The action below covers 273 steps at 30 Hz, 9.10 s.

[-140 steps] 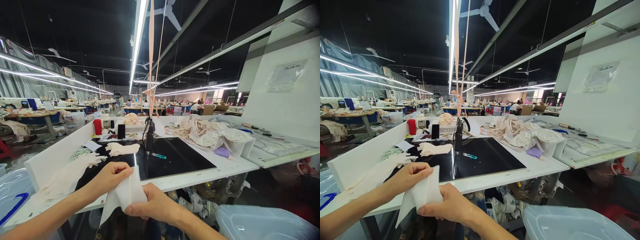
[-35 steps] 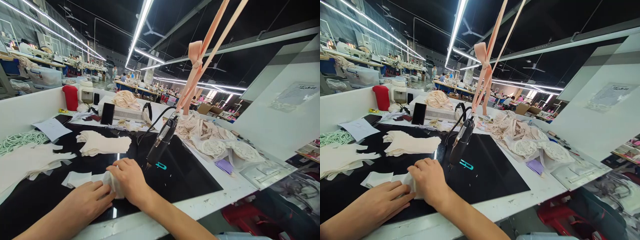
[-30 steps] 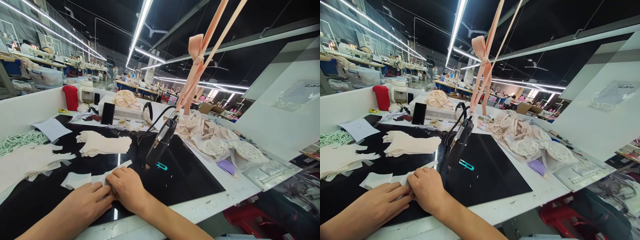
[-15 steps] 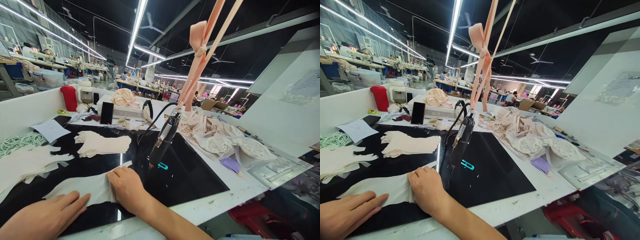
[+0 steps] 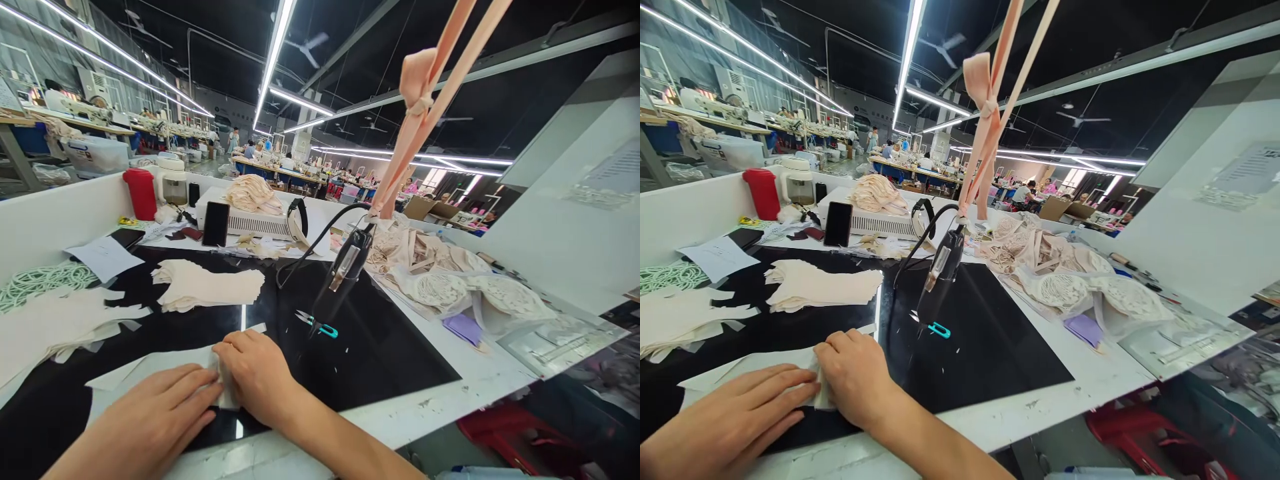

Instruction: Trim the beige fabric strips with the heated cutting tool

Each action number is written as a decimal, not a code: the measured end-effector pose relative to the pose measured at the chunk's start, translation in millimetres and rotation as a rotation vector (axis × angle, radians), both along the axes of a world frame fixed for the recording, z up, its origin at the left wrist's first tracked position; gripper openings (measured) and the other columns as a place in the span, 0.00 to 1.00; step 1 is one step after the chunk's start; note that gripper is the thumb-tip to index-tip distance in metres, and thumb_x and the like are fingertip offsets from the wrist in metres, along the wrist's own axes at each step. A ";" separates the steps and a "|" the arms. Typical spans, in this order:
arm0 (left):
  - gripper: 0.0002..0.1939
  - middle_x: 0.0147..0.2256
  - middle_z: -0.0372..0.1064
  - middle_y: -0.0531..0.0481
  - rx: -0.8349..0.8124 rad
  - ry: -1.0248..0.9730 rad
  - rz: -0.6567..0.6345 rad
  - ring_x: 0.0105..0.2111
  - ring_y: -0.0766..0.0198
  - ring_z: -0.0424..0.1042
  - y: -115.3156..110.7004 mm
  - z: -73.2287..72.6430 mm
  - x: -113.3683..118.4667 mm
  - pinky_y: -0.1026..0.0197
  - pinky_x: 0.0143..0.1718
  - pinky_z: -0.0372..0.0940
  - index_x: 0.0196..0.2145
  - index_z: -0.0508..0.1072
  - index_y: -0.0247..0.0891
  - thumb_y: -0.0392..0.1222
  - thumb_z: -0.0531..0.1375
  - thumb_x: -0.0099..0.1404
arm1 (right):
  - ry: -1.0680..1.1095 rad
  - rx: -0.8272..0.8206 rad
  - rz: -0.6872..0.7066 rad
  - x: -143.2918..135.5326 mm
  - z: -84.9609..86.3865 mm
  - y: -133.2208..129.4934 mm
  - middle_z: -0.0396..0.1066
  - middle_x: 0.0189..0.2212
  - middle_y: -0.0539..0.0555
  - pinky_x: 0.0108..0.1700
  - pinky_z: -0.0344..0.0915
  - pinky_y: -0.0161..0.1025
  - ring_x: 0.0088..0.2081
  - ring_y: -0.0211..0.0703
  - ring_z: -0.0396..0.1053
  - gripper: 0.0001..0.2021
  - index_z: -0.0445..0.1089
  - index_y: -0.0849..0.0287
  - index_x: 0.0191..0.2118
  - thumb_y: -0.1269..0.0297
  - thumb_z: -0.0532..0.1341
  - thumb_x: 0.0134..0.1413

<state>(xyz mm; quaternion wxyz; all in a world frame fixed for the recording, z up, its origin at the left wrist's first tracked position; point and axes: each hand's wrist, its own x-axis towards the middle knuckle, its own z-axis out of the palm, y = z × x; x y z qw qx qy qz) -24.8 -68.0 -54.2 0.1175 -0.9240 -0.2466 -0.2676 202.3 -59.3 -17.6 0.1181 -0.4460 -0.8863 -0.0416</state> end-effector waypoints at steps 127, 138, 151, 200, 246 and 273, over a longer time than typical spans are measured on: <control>0.13 0.34 0.75 0.50 -0.104 0.131 -0.259 0.36 0.60 0.73 6.0 27.1 62.9 0.58 0.44 0.71 0.33 0.75 0.35 0.30 0.59 0.78 | 1.824 -0.076 0.054 7.9 53.4 -32.1 0.71 0.28 0.45 0.24 0.72 0.38 0.23 0.39 0.70 0.24 0.71 0.50 0.48 0.50 0.78 0.51; 0.11 0.39 0.79 0.49 -0.189 0.056 -0.230 0.40 0.60 0.76 7.7 23.0 63.0 0.58 0.47 0.72 0.38 0.78 0.35 0.35 0.59 0.81 | 1.853 -0.040 0.084 5.8 53.4 -26.8 0.74 0.28 0.45 0.24 0.73 0.37 0.23 0.39 0.71 0.22 0.72 0.51 0.49 0.55 0.77 0.52; 0.11 0.40 0.81 0.48 -0.205 0.026 -0.252 0.40 0.60 0.76 10.4 19.5 61.7 0.59 0.49 0.71 0.40 0.77 0.35 0.36 0.57 0.82 | 1.852 -0.042 0.081 5.1 54.9 -32.0 0.73 0.28 0.44 0.22 0.71 0.37 0.22 0.39 0.71 0.22 0.72 0.52 0.48 0.55 0.77 0.51; 0.10 0.42 0.82 0.46 -0.299 -0.006 -0.246 0.43 0.59 0.79 11.2 20.5 58.3 0.58 0.49 0.71 0.44 0.79 0.35 0.38 0.57 0.82 | 1.854 0.038 0.034 5.7 50.4 -27.6 0.74 0.28 0.44 0.25 0.73 0.37 0.23 0.38 0.72 0.22 0.70 0.53 0.49 0.57 0.77 0.52; 0.15 0.46 0.81 0.44 -0.182 0.077 -0.392 0.46 0.60 0.79 28.9 28.1 47.3 0.59 0.54 0.73 0.49 0.80 0.35 0.41 0.54 0.83 | 1.825 0.027 0.027 6.1 53.1 -33.1 0.73 0.28 0.44 0.24 0.71 0.38 0.23 0.39 0.71 0.23 0.71 0.53 0.49 0.56 0.77 0.50; 0.15 0.44 0.81 0.45 -0.100 0.017 -0.395 0.47 0.60 0.80 27.3 21.5 46.3 0.61 0.57 0.74 0.48 0.81 0.33 0.40 0.55 0.83 | 1.838 0.015 -0.003 6.3 55.0 -31.9 0.74 0.27 0.43 0.22 0.72 0.38 0.22 0.40 0.70 0.23 0.72 0.51 0.47 0.56 0.78 0.47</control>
